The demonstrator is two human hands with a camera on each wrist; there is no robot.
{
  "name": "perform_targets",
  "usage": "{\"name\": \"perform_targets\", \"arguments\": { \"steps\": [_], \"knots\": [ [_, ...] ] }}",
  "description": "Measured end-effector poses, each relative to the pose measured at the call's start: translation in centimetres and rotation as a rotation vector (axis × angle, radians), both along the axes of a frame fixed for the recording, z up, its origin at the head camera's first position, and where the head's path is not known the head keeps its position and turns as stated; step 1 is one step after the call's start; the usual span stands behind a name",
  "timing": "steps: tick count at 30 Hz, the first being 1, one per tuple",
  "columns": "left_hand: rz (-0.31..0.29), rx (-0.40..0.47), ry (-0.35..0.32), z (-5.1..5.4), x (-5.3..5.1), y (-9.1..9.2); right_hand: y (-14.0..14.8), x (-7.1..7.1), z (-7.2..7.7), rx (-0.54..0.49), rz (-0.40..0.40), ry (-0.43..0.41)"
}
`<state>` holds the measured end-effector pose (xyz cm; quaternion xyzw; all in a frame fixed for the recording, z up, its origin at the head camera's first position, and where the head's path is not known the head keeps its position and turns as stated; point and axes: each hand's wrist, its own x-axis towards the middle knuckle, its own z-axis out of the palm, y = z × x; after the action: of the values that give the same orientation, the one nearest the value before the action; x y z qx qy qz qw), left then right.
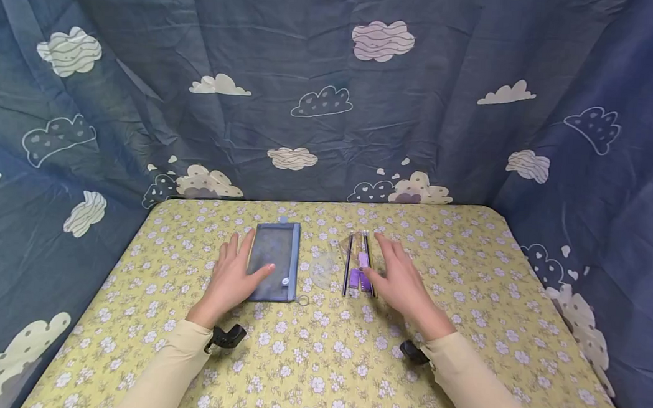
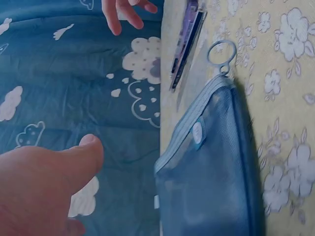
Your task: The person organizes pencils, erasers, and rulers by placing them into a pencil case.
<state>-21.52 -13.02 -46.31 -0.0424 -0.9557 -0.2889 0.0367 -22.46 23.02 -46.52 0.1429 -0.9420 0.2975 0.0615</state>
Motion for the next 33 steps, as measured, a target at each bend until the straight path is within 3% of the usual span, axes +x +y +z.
{"name": "perform_targets", "arguments": {
  "steps": [9,15,23,33],
  "knots": [
    [0.026,0.047,-0.02,-1.5,-1.6,1.9,0.3,-1.4,-0.8,-0.103,0.02,-0.173],
    [0.045,0.031,-0.045,-2.1,-1.7,3.8,0.5,-2.4,-1.8,-0.226,0.02,-0.262],
    [0.073,-0.008,-0.07,-2.9,-1.5,5.8,1.0,-2.9,-2.9,-0.293,0.017,-0.29],
    [0.114,0.019,-0.092,-3.6,-1.8,6.8,1.0,-4.2,-4.0,-0.26,0.016,-0.296]
  ]
}}
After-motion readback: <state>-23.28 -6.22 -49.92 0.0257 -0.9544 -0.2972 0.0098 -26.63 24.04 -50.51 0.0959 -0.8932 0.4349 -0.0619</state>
